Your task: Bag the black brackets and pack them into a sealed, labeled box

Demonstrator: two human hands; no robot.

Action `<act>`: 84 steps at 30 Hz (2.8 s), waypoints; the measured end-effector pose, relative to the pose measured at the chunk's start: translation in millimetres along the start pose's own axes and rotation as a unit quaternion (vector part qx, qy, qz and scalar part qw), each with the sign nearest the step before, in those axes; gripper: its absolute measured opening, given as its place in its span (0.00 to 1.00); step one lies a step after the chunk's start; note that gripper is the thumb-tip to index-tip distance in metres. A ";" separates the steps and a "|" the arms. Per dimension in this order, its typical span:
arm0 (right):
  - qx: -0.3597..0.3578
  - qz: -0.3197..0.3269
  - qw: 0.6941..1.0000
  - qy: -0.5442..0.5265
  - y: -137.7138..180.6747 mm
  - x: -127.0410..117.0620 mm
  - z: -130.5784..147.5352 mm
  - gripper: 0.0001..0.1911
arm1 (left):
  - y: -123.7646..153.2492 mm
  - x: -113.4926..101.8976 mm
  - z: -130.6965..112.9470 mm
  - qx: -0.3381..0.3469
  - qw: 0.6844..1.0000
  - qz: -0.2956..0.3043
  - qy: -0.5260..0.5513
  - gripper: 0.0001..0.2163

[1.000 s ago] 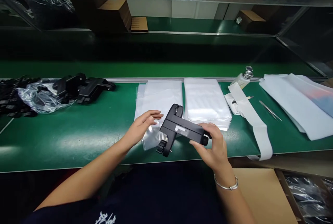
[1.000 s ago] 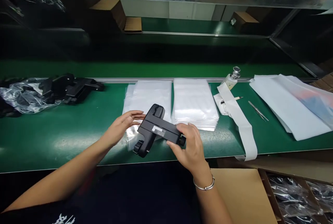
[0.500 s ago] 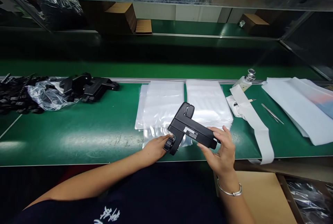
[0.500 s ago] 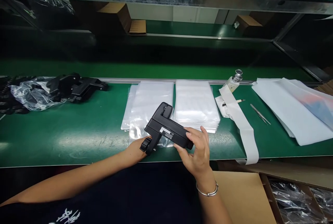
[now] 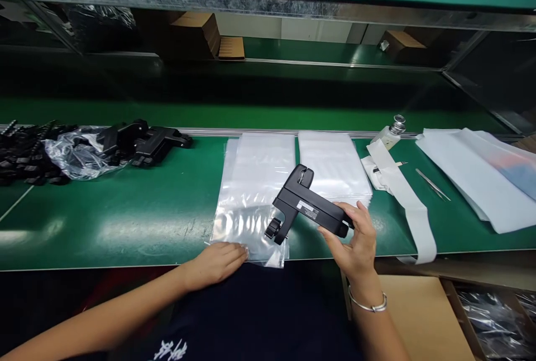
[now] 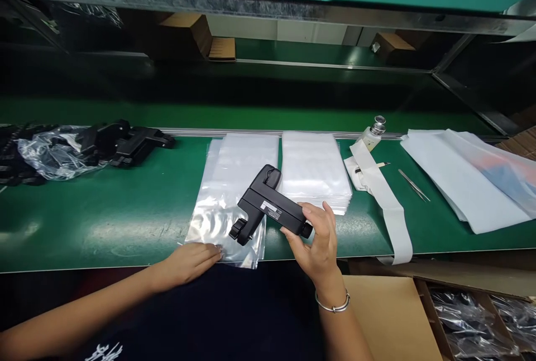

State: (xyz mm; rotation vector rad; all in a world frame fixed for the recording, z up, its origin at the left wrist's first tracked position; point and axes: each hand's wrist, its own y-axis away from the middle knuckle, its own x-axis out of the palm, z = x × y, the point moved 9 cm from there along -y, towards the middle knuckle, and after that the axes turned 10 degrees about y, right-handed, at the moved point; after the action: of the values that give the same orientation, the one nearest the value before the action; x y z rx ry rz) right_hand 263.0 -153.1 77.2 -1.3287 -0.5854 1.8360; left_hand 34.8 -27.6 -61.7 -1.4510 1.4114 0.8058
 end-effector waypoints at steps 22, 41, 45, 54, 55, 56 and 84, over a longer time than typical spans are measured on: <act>-0.001 -0.007 1.000 0.007 -1.8 -10.8 3.5 0.35 | 30.1 -1.8 7.1 -0.026 1.000 -0.009 -0.012 0.22; -0.030 -0.036 0.998 0.031 -21.1 -27.0 11.4 0.34 | -53.4 -20.5 81.6 -0.272 0.951 -0.073 -0.130 0.14; -0.034 -0.028 0.998 0.041 -18.3 -25.2 11.0 0.33 | -51.8 -22.8 82.4 -0.279 0.945 -0.078 -0.153 0.12; 0.133 0.011 0.991 0.004 -16.3 -15.2 -14.1 0.28 | -49.2 -24.4 83.0 -0.257 0.962 -0.033 -0.087 0.13; 0.196 0.035 0.980 -0.007 -13.7 -10.7 -24.5 0.26 | -46.6 -23.3 83.4 -0.257 0.963 -0.020 -0.083 0.13; 0.253 0.061 0.965 -0.018 -9.9 -5.8 -33.6 0.24 | -43.5 -21.8 83.6 -0.258 0.963 -0.007 -0.078 0.14; 0.384 0.118 0.913 -0.069 5.3 5.7 -48.7 0.23 | -43.8 -42.2 86.2 -0.243 0.965 -0.020 -0.097 0.11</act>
State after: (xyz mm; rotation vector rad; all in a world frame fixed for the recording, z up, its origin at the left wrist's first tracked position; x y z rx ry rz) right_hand 305.9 -155.4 53.1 -0.7534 0.2516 2.0475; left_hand 84.9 63.8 -46.2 -1.7006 1.0728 1.2946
